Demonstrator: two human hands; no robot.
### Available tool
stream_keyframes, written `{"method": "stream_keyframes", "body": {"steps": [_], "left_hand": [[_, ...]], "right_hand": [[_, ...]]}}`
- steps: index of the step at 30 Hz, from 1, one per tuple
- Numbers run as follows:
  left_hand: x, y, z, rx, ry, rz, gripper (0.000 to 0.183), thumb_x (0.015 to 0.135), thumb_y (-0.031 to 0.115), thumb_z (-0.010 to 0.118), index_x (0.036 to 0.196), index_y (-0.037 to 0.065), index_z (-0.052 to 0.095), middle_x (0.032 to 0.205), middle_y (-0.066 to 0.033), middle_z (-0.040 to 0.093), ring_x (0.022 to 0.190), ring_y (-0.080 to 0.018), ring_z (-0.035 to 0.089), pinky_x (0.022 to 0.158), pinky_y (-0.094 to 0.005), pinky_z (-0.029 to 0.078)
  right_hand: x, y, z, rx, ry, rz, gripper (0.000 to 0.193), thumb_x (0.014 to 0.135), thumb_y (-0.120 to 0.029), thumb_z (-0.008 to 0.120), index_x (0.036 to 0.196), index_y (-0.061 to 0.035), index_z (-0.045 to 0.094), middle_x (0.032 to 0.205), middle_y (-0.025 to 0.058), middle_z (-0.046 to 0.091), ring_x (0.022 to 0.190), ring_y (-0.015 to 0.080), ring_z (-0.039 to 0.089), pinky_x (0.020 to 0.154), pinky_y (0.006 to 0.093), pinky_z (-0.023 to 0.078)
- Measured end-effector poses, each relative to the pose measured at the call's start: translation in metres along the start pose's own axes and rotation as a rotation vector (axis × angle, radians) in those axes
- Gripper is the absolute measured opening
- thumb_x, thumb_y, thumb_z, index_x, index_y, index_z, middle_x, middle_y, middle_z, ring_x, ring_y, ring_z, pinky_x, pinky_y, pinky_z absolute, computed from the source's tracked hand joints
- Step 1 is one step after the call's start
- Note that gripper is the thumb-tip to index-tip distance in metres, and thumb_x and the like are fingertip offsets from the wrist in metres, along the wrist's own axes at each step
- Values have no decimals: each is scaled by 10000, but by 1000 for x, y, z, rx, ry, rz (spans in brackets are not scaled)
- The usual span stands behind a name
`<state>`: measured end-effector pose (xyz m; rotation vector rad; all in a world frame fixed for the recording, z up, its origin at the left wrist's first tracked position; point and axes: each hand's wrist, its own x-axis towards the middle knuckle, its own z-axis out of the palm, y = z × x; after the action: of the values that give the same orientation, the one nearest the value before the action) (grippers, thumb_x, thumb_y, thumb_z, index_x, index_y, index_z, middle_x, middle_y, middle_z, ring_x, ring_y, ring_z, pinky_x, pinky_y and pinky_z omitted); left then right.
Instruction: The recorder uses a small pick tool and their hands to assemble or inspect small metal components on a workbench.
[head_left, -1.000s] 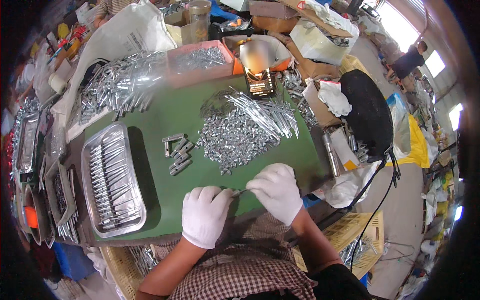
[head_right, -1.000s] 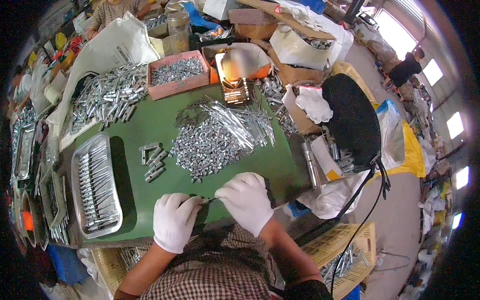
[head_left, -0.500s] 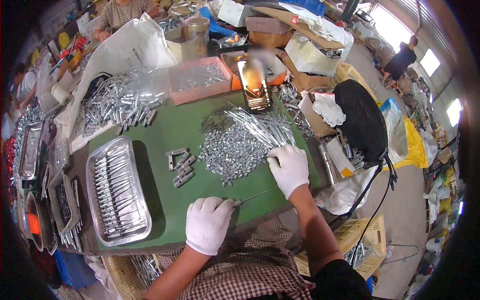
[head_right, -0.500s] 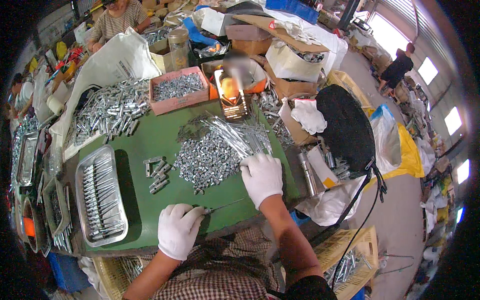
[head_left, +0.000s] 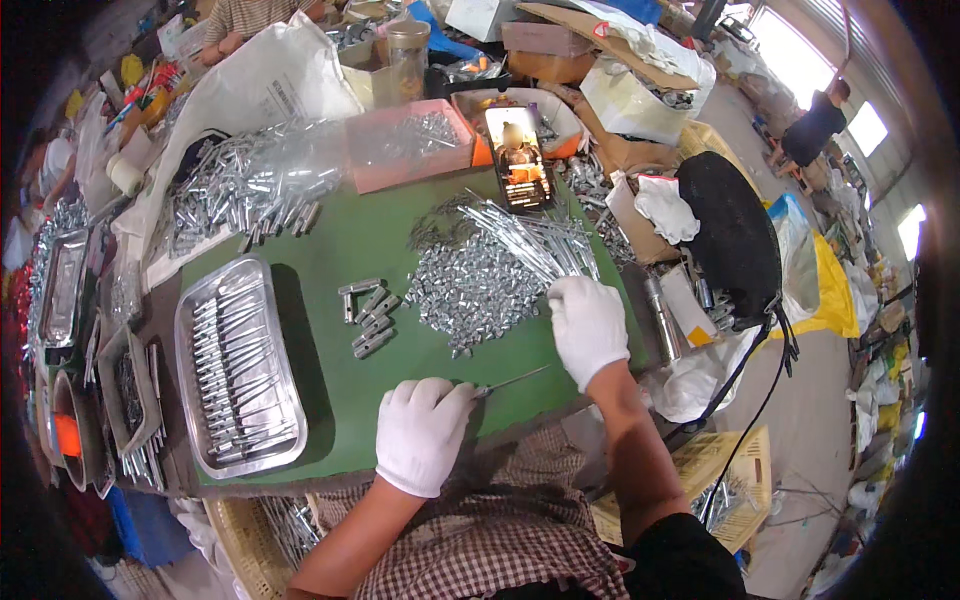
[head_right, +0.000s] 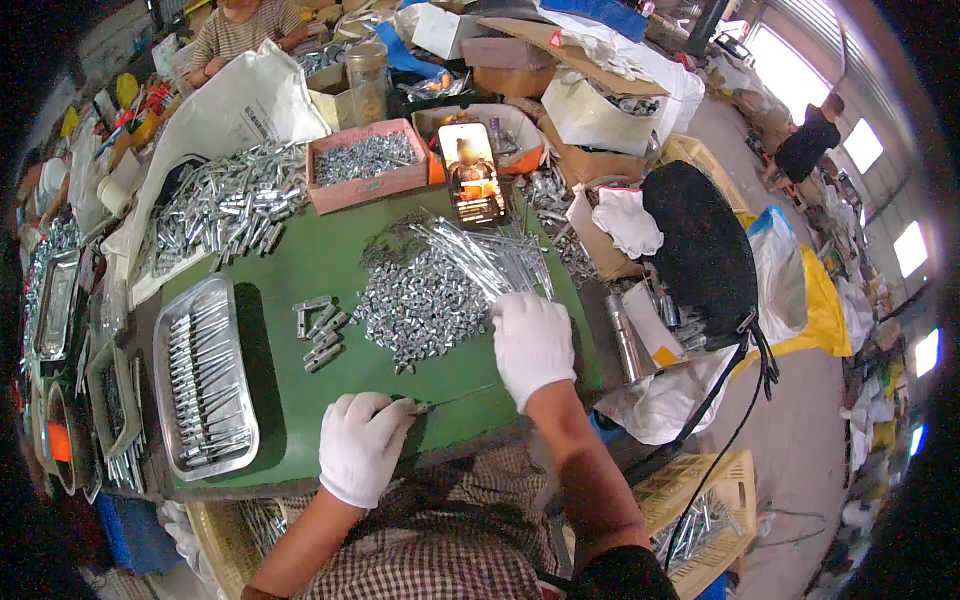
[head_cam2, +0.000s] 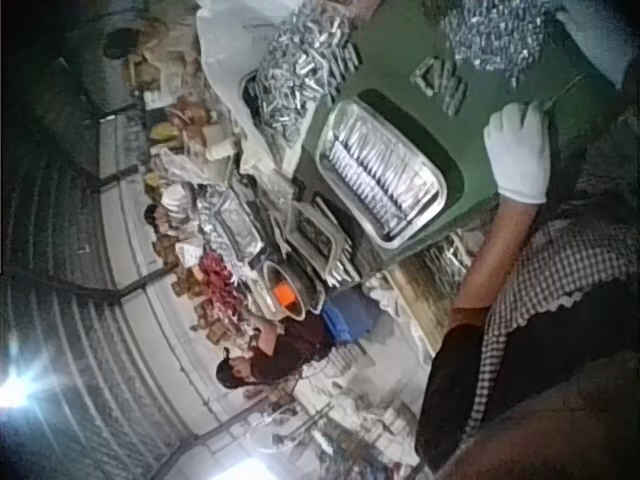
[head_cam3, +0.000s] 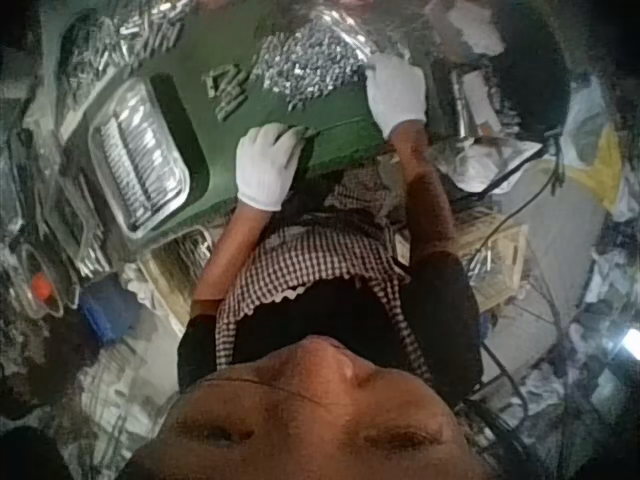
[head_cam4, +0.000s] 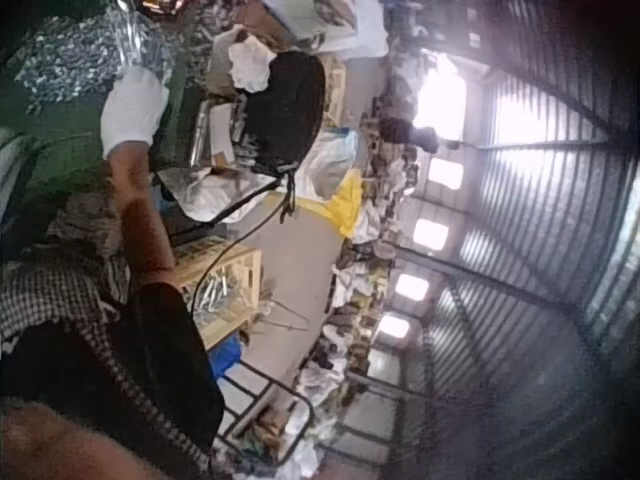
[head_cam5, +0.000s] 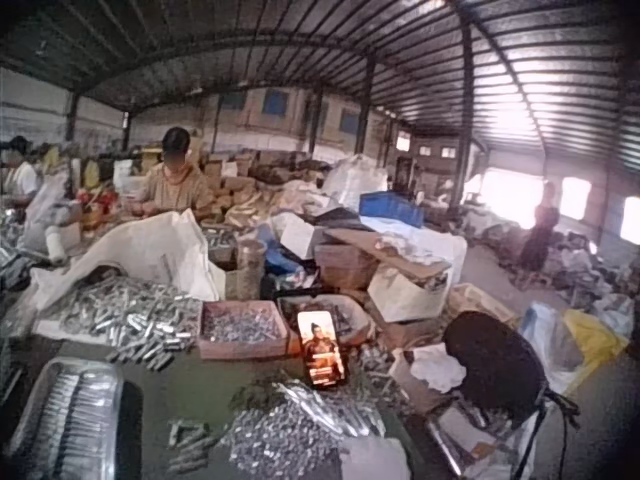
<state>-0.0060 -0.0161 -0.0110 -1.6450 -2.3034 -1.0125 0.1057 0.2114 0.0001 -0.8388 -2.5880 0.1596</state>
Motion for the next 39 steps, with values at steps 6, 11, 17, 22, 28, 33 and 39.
{"method": "stream_keyframes", "body": {"steps": [6, 11, 17, 22, 28, 33, 39], "left_hand": [[3, -2, -1, -9, 11, 1, 208, 776, 91, 763, 978, 126, 728, 893, -33, 626, 822, -279, 607, 727, -422, 471], [2, -2, 2, -2, 17, 4, 206, 778, 89, 756, 980, 124, 735, 882, -34, 623, 816, -281, 605, 728, -422, 474], [0, -1, -1, -2, -2, -5, 204, 778, 99, 759, 979, 127, 739, 887, -34, 619, 821, -278, 604, 726, -428, 475], [0, -1, 2, -2, -7, -11, 213, 761, 100, 763, 970, 127, 734, 922, -38, 630, 836, -288, 606, 733, -435, 475], [-2, -4, 1, 8, -26, -15, 211, 712, 88, 760, 910, 110, 689, 929, -48, 637, 844, -304, 603, 747, -446, 472], [-1, -3, 3, 1, -21, 8, 204, 709, 77, 750, 898, 96, 676, 928, -61, 637, 843, -311, 601, 739, -450, 472], [-1, -5, 4, 60, 11, 24, 159, 740, 117, 714, 896, 127, 686, 872, -21, 610, 799, -264, 602, 701, -424, 474]], "right_hand": [[-15, -18, -27, 573, -70, 176, 96, 869, -95, 664, 962, -79, 685, 926, 112, 705, 890, 353, 651, 849, 445, 505], [-32, -35, -28, 511, -152, -272, 132, 831, -77, 678, 958, -110, 676, 921, 83, 698, 901, 330, 644, 868, 430, 482], [-38, -49, -13, 561, -216, -268, 161, 802, -81, 717, 952, -105, 662, 900, 74, 694, 890, 305, 655, 881, 410, 475], [-35, -56, -13, 499, -181, -340, 149, 788, -78, 701, 921, -105, 637, 833, 77, 659, 842, 307, 633, 838, 434, 478], [-31, -77, -29, 150, -186, -653, 96, 820, -125, 609, 908, -101, 580, 755, 65, 615, 809, 288, 627, 831, 412, 496], [-31, -78, -23, 105, -176, -554, 71, 834, -134, 601, 894, -109, 575, 750, 44, 622, 824, 246, 632, 865, 395, 491], [-33, -93, -29, -62, -264, -586, 73, 850, -142, 591, 914, -111, 578, 758, 45, 629, 847, 251, 633, 865, 380, 483]]}}
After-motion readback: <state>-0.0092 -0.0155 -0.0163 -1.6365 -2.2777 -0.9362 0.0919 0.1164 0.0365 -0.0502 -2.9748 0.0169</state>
